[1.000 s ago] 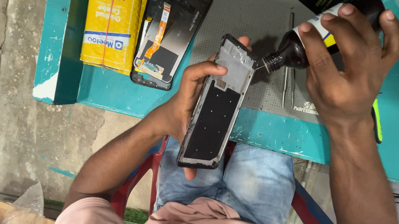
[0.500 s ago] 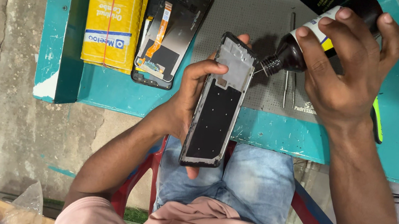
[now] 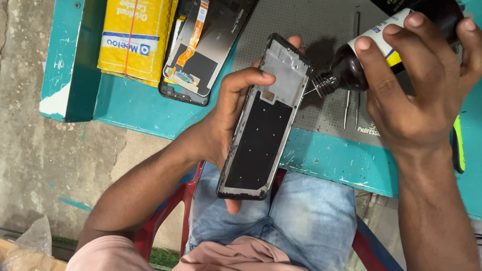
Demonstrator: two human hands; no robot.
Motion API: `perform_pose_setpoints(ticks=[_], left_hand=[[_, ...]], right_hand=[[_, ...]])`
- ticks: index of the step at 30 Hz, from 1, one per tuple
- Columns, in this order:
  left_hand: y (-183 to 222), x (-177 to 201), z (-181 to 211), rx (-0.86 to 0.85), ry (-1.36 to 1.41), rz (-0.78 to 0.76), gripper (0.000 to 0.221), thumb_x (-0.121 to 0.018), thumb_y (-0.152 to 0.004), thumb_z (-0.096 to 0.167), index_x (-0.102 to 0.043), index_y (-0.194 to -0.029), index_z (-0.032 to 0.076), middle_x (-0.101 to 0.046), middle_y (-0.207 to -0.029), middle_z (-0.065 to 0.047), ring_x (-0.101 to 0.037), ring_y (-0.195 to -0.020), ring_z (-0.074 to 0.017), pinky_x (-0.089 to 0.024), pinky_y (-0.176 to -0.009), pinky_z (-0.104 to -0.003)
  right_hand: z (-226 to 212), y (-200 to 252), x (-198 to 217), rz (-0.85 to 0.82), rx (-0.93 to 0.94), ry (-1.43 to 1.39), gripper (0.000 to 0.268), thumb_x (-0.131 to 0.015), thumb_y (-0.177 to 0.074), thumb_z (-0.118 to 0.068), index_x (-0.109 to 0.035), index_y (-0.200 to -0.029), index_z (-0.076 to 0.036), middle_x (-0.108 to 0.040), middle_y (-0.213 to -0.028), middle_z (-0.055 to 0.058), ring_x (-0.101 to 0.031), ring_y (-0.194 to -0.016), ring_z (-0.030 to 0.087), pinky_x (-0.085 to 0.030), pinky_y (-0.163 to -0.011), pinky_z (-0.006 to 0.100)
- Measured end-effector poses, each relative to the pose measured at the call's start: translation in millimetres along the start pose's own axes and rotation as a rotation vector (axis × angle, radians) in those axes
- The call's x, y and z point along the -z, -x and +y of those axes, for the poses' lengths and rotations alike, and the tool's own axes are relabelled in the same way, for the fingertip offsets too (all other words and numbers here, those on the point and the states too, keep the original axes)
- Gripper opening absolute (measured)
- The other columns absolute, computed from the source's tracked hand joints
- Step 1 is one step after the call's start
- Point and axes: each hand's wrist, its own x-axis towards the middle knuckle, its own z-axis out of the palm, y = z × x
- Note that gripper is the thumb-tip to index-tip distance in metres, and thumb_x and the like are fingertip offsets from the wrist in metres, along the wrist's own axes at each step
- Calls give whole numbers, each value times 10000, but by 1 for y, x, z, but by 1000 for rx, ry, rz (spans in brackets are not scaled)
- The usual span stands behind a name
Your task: The person uses tweezers to remove a black film from the back of a smartphone. They then apply a liquid from a bottle onto the phone's surface and use the tweezers to spread it. The person repeats the process of applying liquid and spreading it with the tweezers.
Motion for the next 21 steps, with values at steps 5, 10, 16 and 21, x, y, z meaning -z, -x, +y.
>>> perform_pose_setpoints(ticks=[5, 10, 16, 21], left_hand=[[-2, 0, -2, -14, 8, 2, 1555, -923, -275, 652, -199, -1604, 298, -119, -1707, -234, -189, -1564, -330, -239, -1296, -463], [0, 0, -1, 9, 21, 13, 1555, -938, -283, 637, -200, -1609, 298, -114, -1716, -225, -202, -1561, -310, -242, -1293, -447], [2, 0, -1, 14, 17, 39, 1527, -948, -305, 618, -222, -1608, 291, -122, -1715, -223, -216, -1566, -300, -243, -1302, -428], [-1, 0, -7, -9, 51, 50, 1491, -947, -323, 615, -246, -1602, 306, -129, -1721, -218, -225, -1565, -287, -263, -1297, -409]], right_hand=[[-2, -1, 2, 10, 25, -25, 344, -880, -940, -13, -813, -1233, -181, -675, -1163, 35, -644, -1251, 253, -280, -1209, 502], [-4, 0, 5, -12, 12, -53, 359, -850, -908, -35, -813, -1235, -176, -676, -1169, 41, -640, -1263, 259, -289, -1204, 511], [-4, 0, 3, 18, 49, -40, 317, -893, -938, -58, -818, -1215, -194, -671, -1156, 27, -638, -1246, 245, -295, -1204, 502], [-5, -1, 4, 15, 71, -20, 291, -904, -943, -75, -824, -1194, -197, -668, -1150, 23, -649, -1232, 242, -298, -1203, 494]])
